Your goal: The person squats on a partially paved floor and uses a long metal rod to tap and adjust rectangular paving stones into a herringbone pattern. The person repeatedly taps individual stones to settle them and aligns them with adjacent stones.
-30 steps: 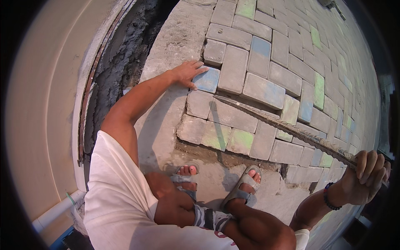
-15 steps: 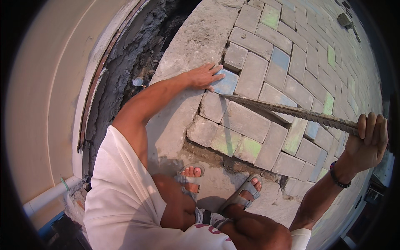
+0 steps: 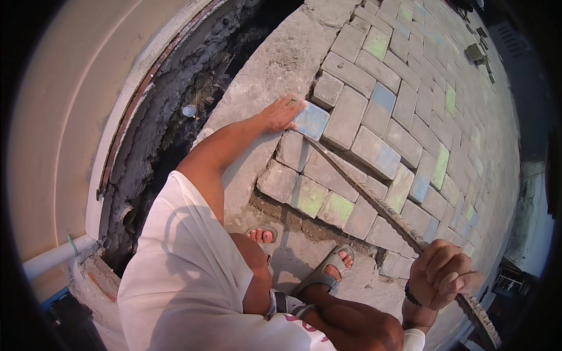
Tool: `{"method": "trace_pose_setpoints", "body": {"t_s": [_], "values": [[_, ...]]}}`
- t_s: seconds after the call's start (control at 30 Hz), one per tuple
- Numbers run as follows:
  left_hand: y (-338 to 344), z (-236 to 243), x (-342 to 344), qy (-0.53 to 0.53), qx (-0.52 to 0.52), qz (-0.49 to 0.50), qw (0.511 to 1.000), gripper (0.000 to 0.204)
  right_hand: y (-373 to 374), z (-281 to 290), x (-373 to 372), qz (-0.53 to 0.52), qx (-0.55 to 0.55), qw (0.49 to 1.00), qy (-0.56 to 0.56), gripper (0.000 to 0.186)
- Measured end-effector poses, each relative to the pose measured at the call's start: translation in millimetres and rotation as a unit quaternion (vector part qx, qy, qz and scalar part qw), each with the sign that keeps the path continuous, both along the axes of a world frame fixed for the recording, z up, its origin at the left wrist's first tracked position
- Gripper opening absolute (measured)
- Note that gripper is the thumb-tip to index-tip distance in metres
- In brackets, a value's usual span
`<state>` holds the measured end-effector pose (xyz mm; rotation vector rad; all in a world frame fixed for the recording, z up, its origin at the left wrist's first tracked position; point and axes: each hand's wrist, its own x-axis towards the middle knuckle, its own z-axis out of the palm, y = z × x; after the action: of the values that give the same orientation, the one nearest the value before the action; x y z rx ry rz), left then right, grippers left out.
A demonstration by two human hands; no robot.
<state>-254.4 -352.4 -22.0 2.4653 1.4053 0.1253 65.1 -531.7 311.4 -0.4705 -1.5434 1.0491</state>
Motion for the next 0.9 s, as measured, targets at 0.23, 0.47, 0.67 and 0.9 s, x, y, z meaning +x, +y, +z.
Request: {"method": "trace_pose_setpoints", "body": {"t_s": [0.23, 0.47, 0.67, 0.9], "values": [[-9.0, -8.7, -10.8, 0.007, -0.003, 0.026, 1.0, 0.073, 196.2, 38.1, -42.0, -0.001, -0.111, 0.99, 0.084, 0.011], [-6.5, -18.5, -1.2, -0.042, 0.028, 0.034, 0.998, 0.072, 294.9, 44.8, -90.0, -0.122, -0.129, 0.982, 0.071, 0.011], [-20.9, 2.5, -9.8, -0.078, -0.022, 0.093, 0.992, 0.074, 155.1, 28.0, -57.9, 0.068, -0.046, 0.987, 0.137, 0.015], [-21.6, -18.4, -16.8, -0.088, 0.017, 0.084, 0.992, 0.076, 18.2, -3.9, -45.4, -0.048, 0.033, 0.991, 0.118, 0.006]]}}
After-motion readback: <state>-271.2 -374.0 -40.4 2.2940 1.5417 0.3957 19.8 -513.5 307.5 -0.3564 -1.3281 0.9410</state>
